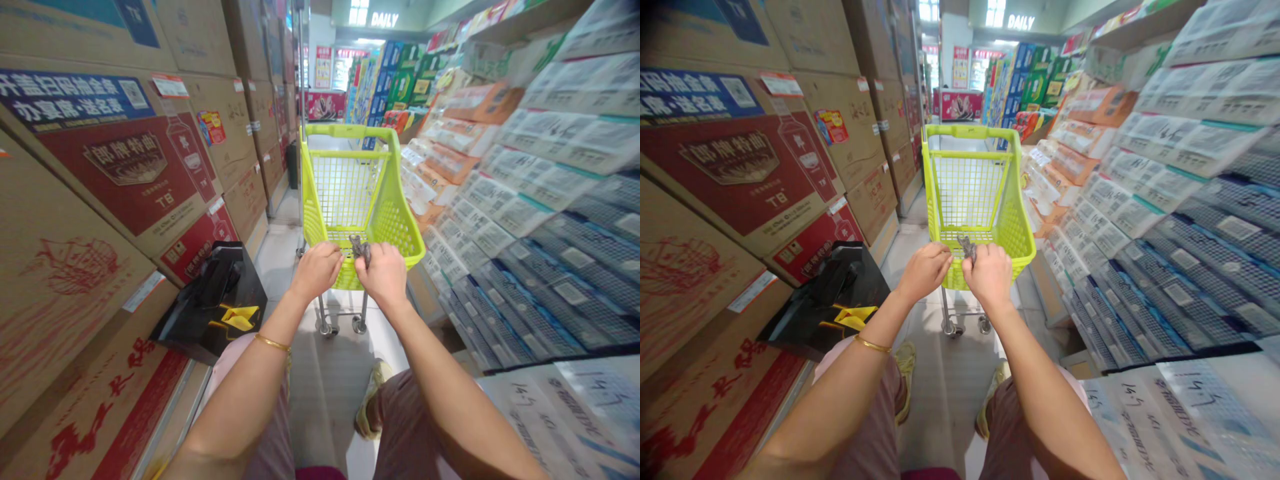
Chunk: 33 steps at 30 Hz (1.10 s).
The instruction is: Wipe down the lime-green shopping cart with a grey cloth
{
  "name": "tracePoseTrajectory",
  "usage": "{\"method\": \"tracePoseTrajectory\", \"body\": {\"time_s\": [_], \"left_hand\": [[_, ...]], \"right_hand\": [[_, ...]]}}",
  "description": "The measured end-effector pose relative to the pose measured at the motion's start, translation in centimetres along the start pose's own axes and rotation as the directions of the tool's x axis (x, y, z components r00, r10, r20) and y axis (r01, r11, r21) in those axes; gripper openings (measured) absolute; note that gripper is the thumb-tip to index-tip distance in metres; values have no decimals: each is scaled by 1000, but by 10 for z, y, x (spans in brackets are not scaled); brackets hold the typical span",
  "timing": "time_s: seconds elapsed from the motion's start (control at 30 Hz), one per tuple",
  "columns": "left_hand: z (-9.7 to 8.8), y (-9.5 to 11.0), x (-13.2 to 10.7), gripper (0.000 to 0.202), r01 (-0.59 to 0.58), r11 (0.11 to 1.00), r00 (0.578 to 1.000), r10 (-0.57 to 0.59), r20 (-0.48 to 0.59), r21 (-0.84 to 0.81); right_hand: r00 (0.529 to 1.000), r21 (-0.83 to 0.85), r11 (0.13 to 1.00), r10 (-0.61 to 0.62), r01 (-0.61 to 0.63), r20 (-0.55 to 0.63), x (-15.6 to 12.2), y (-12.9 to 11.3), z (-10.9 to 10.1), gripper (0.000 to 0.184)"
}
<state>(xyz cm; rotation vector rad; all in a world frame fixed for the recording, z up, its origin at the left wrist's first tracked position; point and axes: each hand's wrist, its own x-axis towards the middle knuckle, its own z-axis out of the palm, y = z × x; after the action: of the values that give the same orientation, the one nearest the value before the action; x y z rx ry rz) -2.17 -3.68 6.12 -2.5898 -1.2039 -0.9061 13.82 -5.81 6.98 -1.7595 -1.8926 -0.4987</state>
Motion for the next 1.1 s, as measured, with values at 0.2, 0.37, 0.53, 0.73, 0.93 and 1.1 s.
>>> {"method": "tracePoseTrajectory", "body": {"time_s": [0.2,0.37,0.53,0.73,0.93,1.1], "left_hand": [[8,15,2,23,-2,998,1000,2,-2,-61],[4,8,1,22,79,992,997,-78,11,-94],[0,0,-2,22,88,994,996,-87,28,-65],[1,1,-1,26,73,996,997,-73,7,-57],[2,4,-1,29,84,995,996,-84,-8,-59],[4,8,-2,26,143,987,989,-145,-24,-73]], "right_hand": [[998,170,984,54,-49,-27,1,-12,7,15],[998,313,950,17,2,-58,-2,-31,13,18],[995,173,981,-78,87,-63,-4,-33,15,21],[997,-3,998,-56,56,-43,-2,-10,11,15],[993,-37,994,98,-101,-65,0,19,4,14],[996,95,995,33,-26,-77,-5,-14,10,15]]}}
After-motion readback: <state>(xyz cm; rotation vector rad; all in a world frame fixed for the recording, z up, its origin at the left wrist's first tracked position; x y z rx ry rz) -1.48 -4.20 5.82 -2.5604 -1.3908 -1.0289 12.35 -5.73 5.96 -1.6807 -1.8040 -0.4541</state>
